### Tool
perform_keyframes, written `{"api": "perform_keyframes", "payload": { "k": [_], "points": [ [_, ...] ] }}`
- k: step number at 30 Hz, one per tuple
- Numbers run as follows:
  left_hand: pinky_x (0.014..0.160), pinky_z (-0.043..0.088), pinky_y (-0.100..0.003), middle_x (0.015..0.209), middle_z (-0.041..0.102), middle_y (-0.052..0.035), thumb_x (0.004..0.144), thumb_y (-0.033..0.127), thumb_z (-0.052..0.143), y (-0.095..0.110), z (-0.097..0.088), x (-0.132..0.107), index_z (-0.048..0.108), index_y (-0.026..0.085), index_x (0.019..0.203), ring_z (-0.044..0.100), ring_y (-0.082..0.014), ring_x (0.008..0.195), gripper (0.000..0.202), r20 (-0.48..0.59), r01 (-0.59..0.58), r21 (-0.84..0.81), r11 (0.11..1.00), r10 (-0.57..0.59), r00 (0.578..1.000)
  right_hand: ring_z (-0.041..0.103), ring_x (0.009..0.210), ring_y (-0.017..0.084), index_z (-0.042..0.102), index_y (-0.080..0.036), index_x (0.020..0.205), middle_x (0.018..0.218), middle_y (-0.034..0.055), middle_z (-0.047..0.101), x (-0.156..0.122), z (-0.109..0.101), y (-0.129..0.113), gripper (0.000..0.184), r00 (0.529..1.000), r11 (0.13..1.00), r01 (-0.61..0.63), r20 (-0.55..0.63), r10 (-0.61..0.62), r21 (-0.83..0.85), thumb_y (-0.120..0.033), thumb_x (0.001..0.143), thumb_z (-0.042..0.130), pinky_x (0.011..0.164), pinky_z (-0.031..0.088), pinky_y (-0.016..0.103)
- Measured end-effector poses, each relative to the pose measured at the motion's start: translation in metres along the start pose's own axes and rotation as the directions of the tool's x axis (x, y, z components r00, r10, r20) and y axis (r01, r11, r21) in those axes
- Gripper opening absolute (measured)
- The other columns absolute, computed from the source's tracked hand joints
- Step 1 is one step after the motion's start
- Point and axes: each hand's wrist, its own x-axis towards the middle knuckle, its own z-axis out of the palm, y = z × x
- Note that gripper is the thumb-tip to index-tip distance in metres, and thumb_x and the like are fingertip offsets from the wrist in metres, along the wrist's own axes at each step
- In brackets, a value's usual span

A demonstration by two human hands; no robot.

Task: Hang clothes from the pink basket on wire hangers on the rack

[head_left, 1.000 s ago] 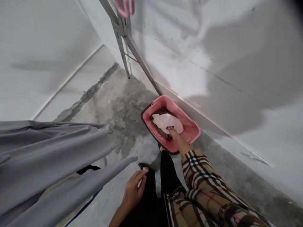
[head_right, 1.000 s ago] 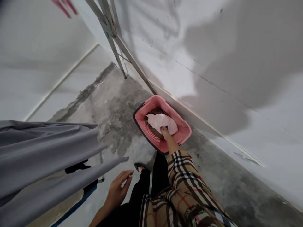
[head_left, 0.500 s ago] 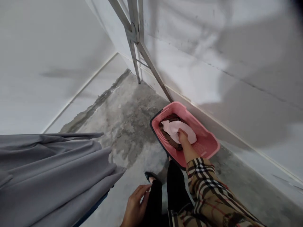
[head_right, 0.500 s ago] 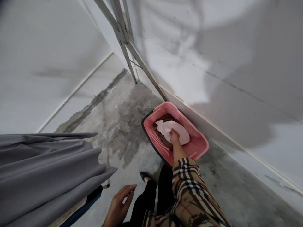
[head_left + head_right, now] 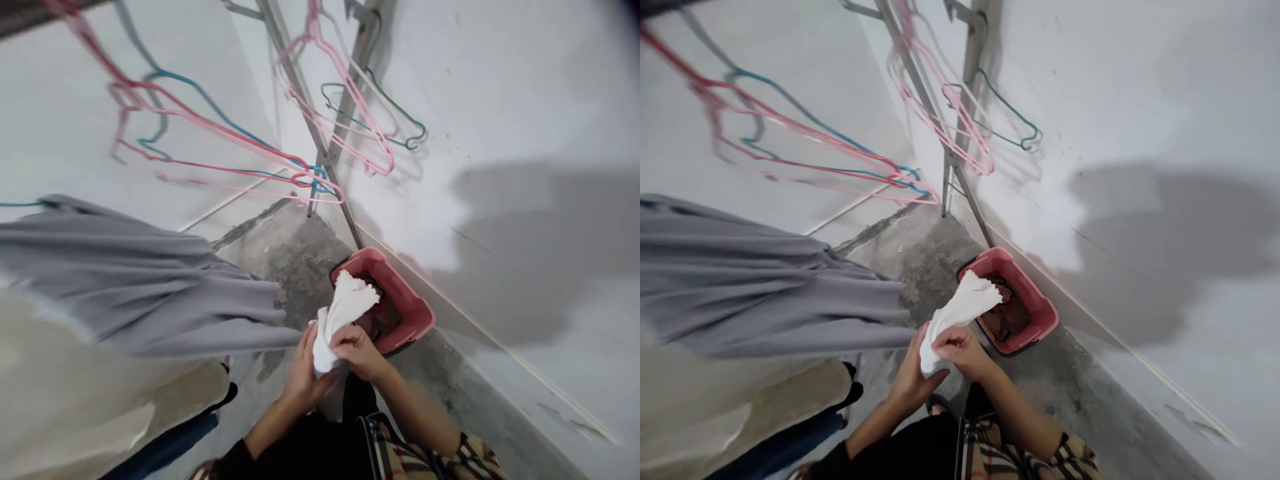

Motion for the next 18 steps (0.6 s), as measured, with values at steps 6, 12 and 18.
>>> {"api": "perform_keyframes", "payload": {
  "k": [6, 12, 18],
  "points": [
    [0.099, 0.048, -0.042, 0.121, 0.067, -0.0149, 0.087, 0.032, 0.053, 0.026, -0.06, -0.008, 0.058, 0.018, 0.125, 0.062, -0.0251, 0.113, 0.042, -0.139, -0.186, -0.114, 0.976, 0.17, 0.976, 0.059, 0.063, 0.012, 0.076, -0.022, 0.077, 0.071, 0.0013, 0.068, -0.017, 0.069, -0.048, 0.01, 0.961, 0.868, 0.266, 0.184, -0.205, -0.419, -0.025, 0.074, 0.068, 0.059, 0.047, 0.022],
    [0.081, 0.053, -0.029, 0.097, 0.075, -0.0087, 0.088, 0.038, 0.051, 0.054, -0.132, -0.038, 0.068, 0.015, 0.105, 0.069, -0.0185, 0.087, 0.033, -0.294, -0.06, -0.294, 0.954, -0.03, 0.955, 0.065, 0.099, 0.02, 0.069, -0.026, 0.116, 0.108, 0.0059, 0.069, 0.005, 0.095, -0.045, 0.035, 0.895, 0.683, 0.439, 0.357, -0.269, -0.584, -0.028, 0.082, 0.062, 0.085, 0.053, 0.03],
    [0.089, 0.051, -0.026, 0.108, 0.073, -0.0126, 0.085, 0.032, 0.056, 0.07, -0.178, -0.076, 0.069, 0.012, 0.109, 0.069, -0.0198, 0.099, 0.034, -0.33, -0.21, -0.367, 0.906, 0.084, 0.94, 0.064, 0.083, 0.02, 0.074, -0.022, 0.093, 0.089, 0.0064, 0.065, 0.046, 0.136, -0.012, 0.024, 0.771, 0.442, 0.636, 0.529, -0.354, -0.633, -0.038, 0.079, 0.064, 0.072, 0.053, 0.03]
  ]
}}
